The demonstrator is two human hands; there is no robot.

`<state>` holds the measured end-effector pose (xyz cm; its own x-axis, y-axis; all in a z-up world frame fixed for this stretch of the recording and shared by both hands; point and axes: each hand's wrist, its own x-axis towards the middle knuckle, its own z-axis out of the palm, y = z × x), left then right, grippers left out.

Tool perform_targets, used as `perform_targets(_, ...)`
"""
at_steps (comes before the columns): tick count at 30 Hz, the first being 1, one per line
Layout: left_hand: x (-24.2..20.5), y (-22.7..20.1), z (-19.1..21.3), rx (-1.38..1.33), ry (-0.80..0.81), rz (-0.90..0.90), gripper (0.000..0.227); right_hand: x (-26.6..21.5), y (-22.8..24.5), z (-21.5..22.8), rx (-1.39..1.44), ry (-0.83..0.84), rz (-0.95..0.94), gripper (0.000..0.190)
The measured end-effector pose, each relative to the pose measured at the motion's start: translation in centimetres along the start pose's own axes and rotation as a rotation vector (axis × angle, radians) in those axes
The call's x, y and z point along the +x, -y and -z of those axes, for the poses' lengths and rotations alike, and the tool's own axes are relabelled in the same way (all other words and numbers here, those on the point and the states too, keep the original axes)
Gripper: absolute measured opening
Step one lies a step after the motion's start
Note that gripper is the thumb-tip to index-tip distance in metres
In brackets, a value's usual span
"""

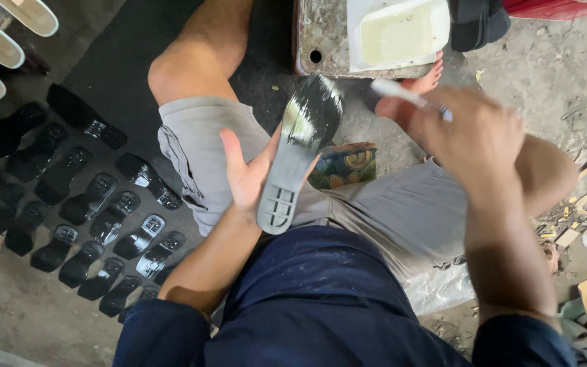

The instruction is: The person sits on the floor and repeatedly paints the soles of grey slipper soles with a white substance using a toothbrush. They dip the brush into a container and apply the substance to each sole before placing it back on the floor.

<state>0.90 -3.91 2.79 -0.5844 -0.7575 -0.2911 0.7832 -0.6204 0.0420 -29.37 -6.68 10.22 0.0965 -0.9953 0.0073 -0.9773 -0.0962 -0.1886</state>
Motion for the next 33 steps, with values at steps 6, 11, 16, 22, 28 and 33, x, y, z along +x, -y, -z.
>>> perform_targets(6, 1.0, 1.4, -2.4, 0.003, 0.072, -0.001, 0.128, -4.0, 6.2, -2.2, 0.822, 0.177, -0.166, 0.020)
perform_targets(11, 0.6, 1.4, -3.5, 0.087, 0.065, 0.006, 0.131, -4.9, 8.2, -3.8, 0.640, -0.172, 0.017, 0.016)
perform_targets(16, 0.2, 1.3, -4.3, 0.055, 0.079, 0.044, 0.124, -5.1, 8.4, -2.5, 0.677, -0.127, 0.191, 0.018)
perform_targets(22, 0.0, 1.9, -4.9, 0.118, 0.095, 0.048, 0.126, -4.2, 7.5, -2.4, 0.619, -0.219, 0.099, 0.019)
perform_targets(28, 0.4, 2.0, -4.3, 0.096, 0.135, -0.073, 0.120, -5.7, 8.7, -3.0, 0.641, -0.183, 0.137, 0.020)
perform_targets(33, 1.1, 1.7, -4.5, 0.082, 0.140, -0.108, 0.122, -6.6, 9.0, -2.2, 0.599, -0.174, 0.248, 0.020)
